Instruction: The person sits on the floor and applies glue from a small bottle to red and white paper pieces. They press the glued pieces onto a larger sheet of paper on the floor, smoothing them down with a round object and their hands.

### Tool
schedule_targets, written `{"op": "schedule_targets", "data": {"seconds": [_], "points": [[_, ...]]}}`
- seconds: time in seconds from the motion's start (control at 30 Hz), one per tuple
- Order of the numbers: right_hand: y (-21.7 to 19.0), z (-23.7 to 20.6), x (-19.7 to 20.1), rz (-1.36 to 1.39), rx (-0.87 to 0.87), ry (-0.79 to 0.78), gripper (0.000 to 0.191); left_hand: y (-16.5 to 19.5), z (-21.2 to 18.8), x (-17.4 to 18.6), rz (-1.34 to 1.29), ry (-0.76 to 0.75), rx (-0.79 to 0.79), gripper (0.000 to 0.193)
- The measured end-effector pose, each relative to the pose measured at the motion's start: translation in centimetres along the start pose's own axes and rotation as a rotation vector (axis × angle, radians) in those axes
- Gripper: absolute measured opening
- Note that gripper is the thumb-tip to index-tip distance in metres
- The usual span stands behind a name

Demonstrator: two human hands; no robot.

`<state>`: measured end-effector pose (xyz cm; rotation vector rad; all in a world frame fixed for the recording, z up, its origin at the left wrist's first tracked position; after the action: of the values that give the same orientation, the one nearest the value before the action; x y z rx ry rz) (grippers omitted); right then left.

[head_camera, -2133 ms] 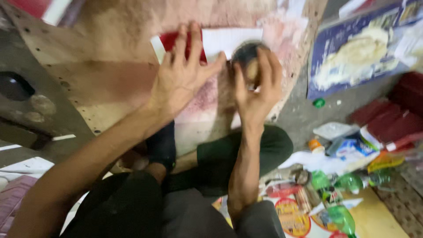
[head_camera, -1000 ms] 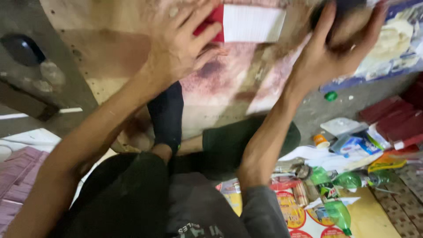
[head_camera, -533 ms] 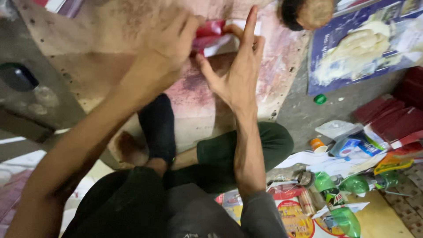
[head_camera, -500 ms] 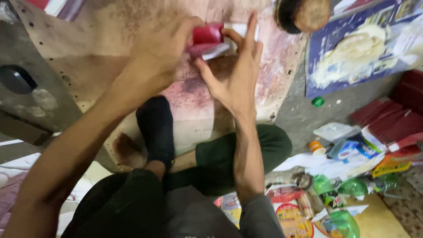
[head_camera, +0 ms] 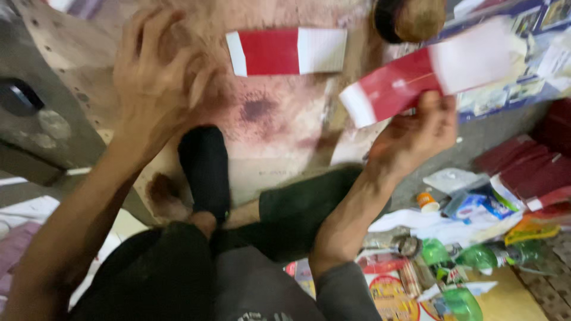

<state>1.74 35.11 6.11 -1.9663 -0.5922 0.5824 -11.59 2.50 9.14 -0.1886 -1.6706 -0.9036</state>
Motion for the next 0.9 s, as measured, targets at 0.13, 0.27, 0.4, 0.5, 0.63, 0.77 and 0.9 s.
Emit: {"op": "schedule_targets", "data": {"seconds": [0.13,0.27,0.4,0.5,0.63,0.77,0.9], "points": [[-1.1,1.4,3.8,0.183,-0.005,0.135,0.012,3.5,3.6,-2.7,-0.051,0.017,-0.112,0.059],[-1.3,2.4,6.7,0.194,-0.032,0.217,0.017,6.2,6.3,-5.0,0.042,-0.032,-0.369,0.066],[-1.1,3.0,8.9,0.197,-0.053,0.317,0.027,5.1,7.8,-7.2,-0.085,-0.16,-0.248,0.052],[-1.4,3.6,7.7,0.165,-0.045,0.114,0.021,5.5,8.6,-8.5,0.027,-0.2,-0.252,0.047],[-1.4,3.6,6.8,0.195,-0.037,0.048,0.014,5.8,9.3,-9.0,0.135,-0.17,-0.207,0.048],[-1.0,3.1,5.0,0.208,-0.069,0.066,0.013,5.8,9.0,-9.7,0.091,-0.36,-0.277,0.043],[-0.5,2.9,0.8,0.12,-0.072,-0.067,0.017,4.5,7.4,-6.7,-0.035,-0.304,-0.209,0.043]]}}
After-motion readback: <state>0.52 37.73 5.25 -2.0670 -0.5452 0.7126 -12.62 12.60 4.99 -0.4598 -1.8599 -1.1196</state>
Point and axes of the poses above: each hand's wrist, its own z-axis towards the middle knuckle, its own x-axis out of the back of the hand, y = z × x, the point moved 8 cm from there along z, towards the middle knuckle, and after that the axes turned 12 degrees about -x, right-handed, at the moved point
